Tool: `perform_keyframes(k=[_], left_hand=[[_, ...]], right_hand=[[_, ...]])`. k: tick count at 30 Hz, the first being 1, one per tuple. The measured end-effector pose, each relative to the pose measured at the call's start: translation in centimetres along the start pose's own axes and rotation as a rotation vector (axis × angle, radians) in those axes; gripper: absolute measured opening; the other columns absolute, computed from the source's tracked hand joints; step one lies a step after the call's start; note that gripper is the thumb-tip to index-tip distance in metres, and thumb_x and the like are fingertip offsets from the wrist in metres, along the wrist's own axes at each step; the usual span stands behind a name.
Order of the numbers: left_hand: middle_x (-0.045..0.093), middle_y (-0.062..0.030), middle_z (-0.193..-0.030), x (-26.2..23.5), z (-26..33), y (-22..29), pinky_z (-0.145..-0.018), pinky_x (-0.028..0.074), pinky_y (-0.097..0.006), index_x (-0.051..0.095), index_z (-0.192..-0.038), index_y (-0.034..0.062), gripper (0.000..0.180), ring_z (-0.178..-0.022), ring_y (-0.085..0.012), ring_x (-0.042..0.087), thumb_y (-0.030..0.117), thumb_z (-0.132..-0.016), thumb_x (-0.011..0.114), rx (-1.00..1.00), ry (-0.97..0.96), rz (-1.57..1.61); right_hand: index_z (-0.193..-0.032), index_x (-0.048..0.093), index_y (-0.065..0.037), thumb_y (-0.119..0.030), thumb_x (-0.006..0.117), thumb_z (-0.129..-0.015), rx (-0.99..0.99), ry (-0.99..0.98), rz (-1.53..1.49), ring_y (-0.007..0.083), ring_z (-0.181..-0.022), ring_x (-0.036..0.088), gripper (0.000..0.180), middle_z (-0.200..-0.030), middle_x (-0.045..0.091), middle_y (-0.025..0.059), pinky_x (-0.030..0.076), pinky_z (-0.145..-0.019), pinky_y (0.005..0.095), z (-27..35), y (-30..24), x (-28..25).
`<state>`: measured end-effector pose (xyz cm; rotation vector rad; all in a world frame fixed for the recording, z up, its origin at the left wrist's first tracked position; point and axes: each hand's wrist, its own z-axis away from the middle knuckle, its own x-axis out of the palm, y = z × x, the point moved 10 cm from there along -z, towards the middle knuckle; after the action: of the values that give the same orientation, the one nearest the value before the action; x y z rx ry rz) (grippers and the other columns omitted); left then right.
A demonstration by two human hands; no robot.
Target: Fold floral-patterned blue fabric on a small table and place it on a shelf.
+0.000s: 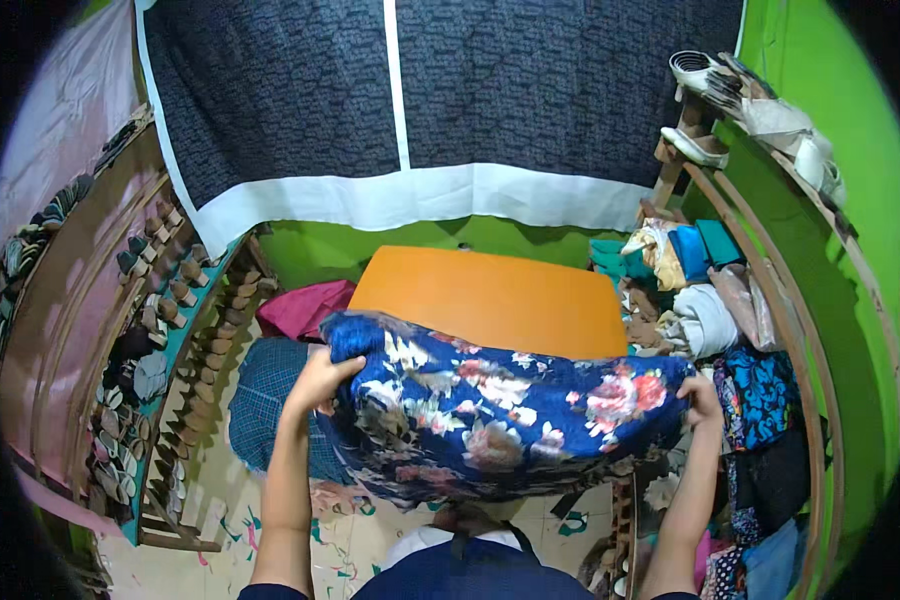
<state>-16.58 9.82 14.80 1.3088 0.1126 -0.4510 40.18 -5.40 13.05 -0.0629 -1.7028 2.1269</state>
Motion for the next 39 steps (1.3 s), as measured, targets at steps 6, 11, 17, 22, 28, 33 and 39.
perform_keyframes(k=[6,11,17,22,28,33,39], left_hand=[[0.06,-0.0058,-0.092,0.0,-5.9,9.4,-0.076,0.042,-0.028,0.059,-0.098,-0.0008,0.028,-0.082,-0.0149,0.054,0.017,-0.075,0.059,0.236,0.056,0.17],[0.06,-0.0071,-0.088,-1.1,-11.5,16.3,-0.069,0.044,-0.03,0.057,-0.097,-0.0014,0.029,-0.072,-0.0156,0.055,0.019,-0.076,0.058,0.269,0.166,0.278],[0.061,-0.0092,-0.085,-2.8,-21.8,16.7,-0.067,0.045,-0.031,0.057,-0.095,0.0004,0.03,-0.072,-0.0158,0.057,0.024,-0.078,0.057,0.126,0.055,0.377],[0.061,-0.0083,-0.086,1.6,-29.1,14.3,-0.069,0.048,-0.03,0.055,-0.1,0.0014,0.03,-0.073,-0.0167,0.06,0.021,-0.078,0.057,0.166,-0.073,0.489],[0.061,-0.0113,-0.089,2.0,-35.3,1.5,-0.067,0.049,-0.031,0.054,-0.101,-0.0029,0.031,-0.07,-0.0184,0.061,0.017,-0.077,0.058,-0.1,-0.097,0.597],[0.057,-0.0093,-0.102,4.3,-37.3,-3.9,-0.078,0.046,-0.032,0.043,-0.118,0.003,0.047,-0.086,-0.0187,0.058,0.013,-0.075,0.06,-0.197,-0.074,0.501],[0.039,-0.0228,-0.124,-1.9,-34.0,-6.2,-0.096,0.027,-0.046,0.021,-0.13,-0.0027,0.082,-0.116,-0.0349,0.037,0.047,-0.075,0.056,-0.041,0.666,-0.707]], right_hand=[[-0.054,0.049,-0.008,-0.009,0.051,-0.055,-0.176,0.138,0.033,0.0137,-0.055,0.046,0.002,-0.059,0.05,0.0011,0.039,-0.058,0.0259,-6.5,-7.7,1.2],[-0.054,0.048,-0.009,-0.009,0.05,-0.058,-0.204,0.109,-0.107,0.0119,-0.057,0.045,0.004,-0.058,0.047,0.0001,0.037,-0.057,0.0235,-14.0,-12.7,0.6],[-0.052,0.043,-0.009,-0.009,0.05,-0.058,-0.371,0.006,0.097,0.0104,-0.056,0.041,0.009,-0.057,0.043,-0.0017,0.034,-0.058,0.0226,-25.4,-16.6,2.6],[-0.052,0.05,-0.009,-0.017,0.051,-0.052,-0.431,0.132,0.224,0.0123,-0.059,0.044,0.008,-0.057,0.049,0.0004,0.033,-0.063,0.0236,-31.8,-10.7,-2.9],[-0.059,0.052,-0.01,-0.012,0.057,-0.055,0.209,0.199,0.123,0.0142,-0.059,0.047,0.007,-0.063,0.05,0.0008,0.039,-0.057,0.0283,-35.6,5.5,-0.2],[-0.083,0.058,0.001,-0.017,0.061,-0.061,0.001,0.128,0.634,0.0141,-0.07,0.054,0.028,-0.074,0.058,0.0046,0.044,-0.063,0.0296,-35.5,10.3,2.7],[-0.121,0.039,0.003,-0.052,0.062,-0.064,0.21,0.528,1.521,0.0388,-0.108,0.043,0.082,-0.116,0.045,0.0258,0.034,-0.091,0.0443,-32.3,10.6,2.0]])
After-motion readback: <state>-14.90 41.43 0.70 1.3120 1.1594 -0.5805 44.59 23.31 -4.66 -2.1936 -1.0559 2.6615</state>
